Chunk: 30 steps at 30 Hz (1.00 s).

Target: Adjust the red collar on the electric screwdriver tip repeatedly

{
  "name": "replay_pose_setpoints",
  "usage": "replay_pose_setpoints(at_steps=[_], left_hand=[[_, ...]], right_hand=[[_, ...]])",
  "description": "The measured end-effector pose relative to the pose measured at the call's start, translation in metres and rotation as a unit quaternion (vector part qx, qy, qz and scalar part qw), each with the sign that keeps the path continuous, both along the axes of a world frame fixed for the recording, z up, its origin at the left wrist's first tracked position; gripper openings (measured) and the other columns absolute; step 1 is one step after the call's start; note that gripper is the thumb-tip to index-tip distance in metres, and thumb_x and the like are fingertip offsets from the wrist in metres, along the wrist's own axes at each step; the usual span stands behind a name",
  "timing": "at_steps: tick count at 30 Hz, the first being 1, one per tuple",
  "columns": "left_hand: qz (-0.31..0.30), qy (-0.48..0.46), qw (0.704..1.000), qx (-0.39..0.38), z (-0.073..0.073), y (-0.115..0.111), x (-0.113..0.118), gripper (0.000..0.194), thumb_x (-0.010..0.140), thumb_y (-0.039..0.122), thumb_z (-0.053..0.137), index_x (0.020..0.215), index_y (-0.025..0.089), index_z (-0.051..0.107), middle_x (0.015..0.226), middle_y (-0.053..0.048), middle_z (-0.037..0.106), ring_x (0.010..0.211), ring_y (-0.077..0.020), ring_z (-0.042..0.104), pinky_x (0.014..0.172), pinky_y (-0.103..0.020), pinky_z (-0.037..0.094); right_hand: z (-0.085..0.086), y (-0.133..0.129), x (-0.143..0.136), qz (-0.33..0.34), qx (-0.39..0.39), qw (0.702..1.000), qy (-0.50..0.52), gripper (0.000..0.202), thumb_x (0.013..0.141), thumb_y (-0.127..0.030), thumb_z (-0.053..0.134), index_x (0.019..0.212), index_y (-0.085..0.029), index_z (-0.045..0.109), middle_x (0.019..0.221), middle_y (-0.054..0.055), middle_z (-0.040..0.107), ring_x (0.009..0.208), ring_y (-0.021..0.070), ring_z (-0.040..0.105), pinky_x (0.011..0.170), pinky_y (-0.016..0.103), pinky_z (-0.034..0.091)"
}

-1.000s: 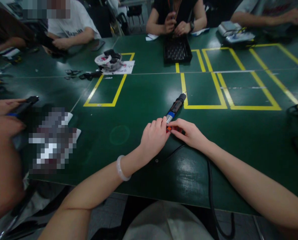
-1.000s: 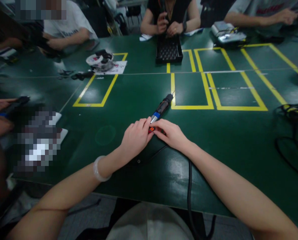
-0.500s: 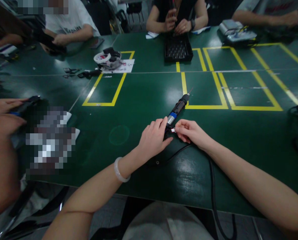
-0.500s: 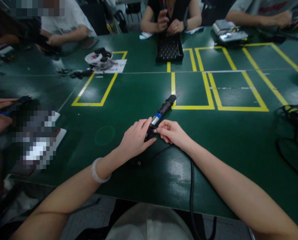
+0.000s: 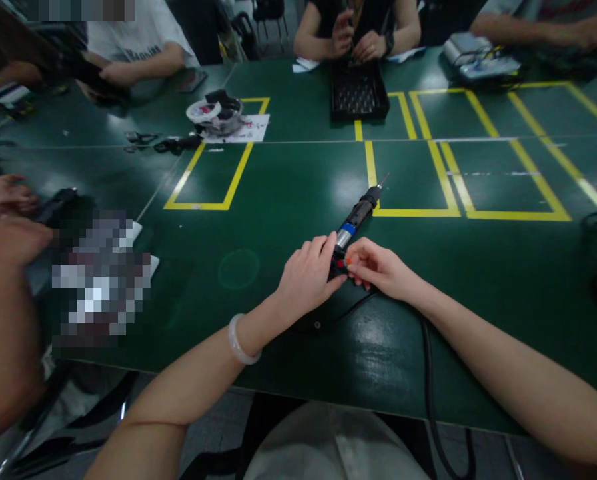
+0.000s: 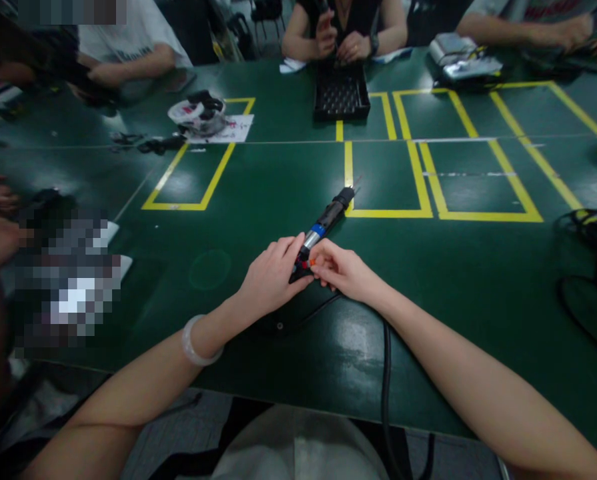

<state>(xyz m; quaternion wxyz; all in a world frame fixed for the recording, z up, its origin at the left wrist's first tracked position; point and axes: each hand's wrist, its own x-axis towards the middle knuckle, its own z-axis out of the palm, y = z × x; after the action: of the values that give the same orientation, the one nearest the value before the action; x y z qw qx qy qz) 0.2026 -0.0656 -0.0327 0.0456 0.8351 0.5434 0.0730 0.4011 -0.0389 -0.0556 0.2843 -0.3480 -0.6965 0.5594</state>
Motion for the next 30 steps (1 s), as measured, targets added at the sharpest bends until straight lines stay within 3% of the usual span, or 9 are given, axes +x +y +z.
replay_pose_setpoints(at_steps=[3, 7, 11, 16, 20, 23, 27, 30], left_hand=[[-0.001, -0.003, 1.0, -0.003, 0.001, 0.0, 0.0, 0.075, 0.088, 0.047, 0.063, 0.149, 0.016, 0.033, 0.134, -0.014, 0.054, 0.114, -0.0286, 0.057, 0.09, -0.039, 0.049], [-0.001, 0.003, 1.0, -0.008, 0.003, -0.001, -0.001, 0.078, 0.087, 0.049, 0.064, 0.149, 0.014, 0.033, 0.135, -0.015, 0.053, 0.114, -0.0288, 0.056, 0.09, -0.039, 0.05], [-0.007, 0.009, 1.0, 0.001, 0.002, -0.001, -0.002, 0.079, 0.088, 0.051, 0.064, 0.149, 0.011, 0.034, 0.135, -0.016, 0.052, 0.112, -0.0282, 0.055, 0.09, -0.038, 0.049], [0.0, 0.016, 1.0, 0.004, 0.002, -0.002, 0.0, 0.078, 0.089, 0.056, 0.059, 0.15, 0.013, 0.034, 0.134, -0.016, 0.053, 0.111, -0.0283, 0.056, 0.087, -0.038, 0.049], [0.005, 0.027, 1.0, 0.0, 0.004, -0.003, 0.003, 0.08, 0.091, 0.058, 0.055, 0.153, 0.014, 0.031, 0.136, -0.016, 0.052, 0.112, -0.0296, 0.056, 0.088, -0.039, 0.049], [0.011, 0.038, 0.999, 0.001, 0.005, -0.003, 0.006, 0.074, 0.094, 0.049, 0.053, 0.153, 0.011, 0.031, 0.136, -0.017, 0.051, 0.113, -0.0294, 0.056, 0.089, -0.04, 0.05], [0.017, 0.043, 0.999, 0.007, 0.003, -0.002, 0.009, 0.067, 0.096, 0.043, 0.052, 0.152, 0.01, 0.033, 0.135, -0.017, 0.052, 0.111, -0.0284, 0.056, 0.089, -0.039, 0.05], [0.006, 0.039, 0.999, 0.02, 0.0, -0.001, 0.006, 0.068, 0.096, 0.042, 0.054, 0.152, 0.009, 0.031, 0.135, -0.018, 0.052, 0.111, -0.0282, 0.056, 0.09, -0.039, 0.05]], right_hand=[[0.001, 0.0, 0.004, 0.021, 0.173, 0.98, -0.09, 0.009, 0.097, -0.029, 0.054, 0.102, -0.022, 0.058, 0.085, 0.003, 0.066, 0.072, 0.0154, 0.063, 0.064, 0.027, 0.05], [0.005, 0.001, 0.007, 0.052, 0.344, 0.918, -0.191, 0.022, 0.102, -0.028, 0.045, 0.11, -0.022, 0.066, 0.096, 0.008, 0.069, 0.087, 0.02, 0.064, 0.072, 0.029, 0.047], [0.007, 0.001, 0.012, 0.073, 0.409, 0.876, -0.245, 0.028, 0.104, -0.03, 0.043, 0.113, -0.021, 0.069, 0.082, 0.007, 0.066, 0.076, 0.0187, 0.061, 0.064, 0.028, 0.041], [0.009, 0.0, 0.014, 0.077, 0.435, 0.861, -0.253, 0.031, 0.104, -0.031, 0.042, 0.107, -0.02, 0.071, 0.079, 0.006, 0.064, 0.075, 0.0177, 0.06, 0.064, 0.029, 0.038], [0.009, -0.003, 0.011, 0.073, 0.417, 0.877, -0.229, 0.03, 0.102, -0.03, 0.046, 0.101, -0.019, 0.073, 0.078, 0.007, 0.065, 0.073, 0.0181, 0.06, 0.063, 0.029, 0.039], [0.007, -0.002, 0.01, 0.055, 0.353, 0.916, -0.184, 0.024, 0.099, -0.028, 0.051, 0.102, -0.019, 0.074, 0.08, 0.006, 0.068, 0.072, 0.0176, 0.062, 0.064, 0.028, 0.041], [0.001, 0.006, 0.015, -0.033, 0.159, 0.984, -0.067, 0.024, 0.096, -0.034, 0.056, 0.107, -0.018, 0.071, 0.066, 0.0, 0.062, 0.055, 0.0129, 0.056, 0.057, 0.026, 0.041], [-0.003, 0.013, 0.019, -0.091, 0.026, 0.995, 0.039, 0.026, 0.096, -0.039, 0.057, 0.101, -0.016, 0.068, 0.053, -0.005, 0.052, 0.047, 0.0121, 0.05, 0.051, 0.025, 0.04]])
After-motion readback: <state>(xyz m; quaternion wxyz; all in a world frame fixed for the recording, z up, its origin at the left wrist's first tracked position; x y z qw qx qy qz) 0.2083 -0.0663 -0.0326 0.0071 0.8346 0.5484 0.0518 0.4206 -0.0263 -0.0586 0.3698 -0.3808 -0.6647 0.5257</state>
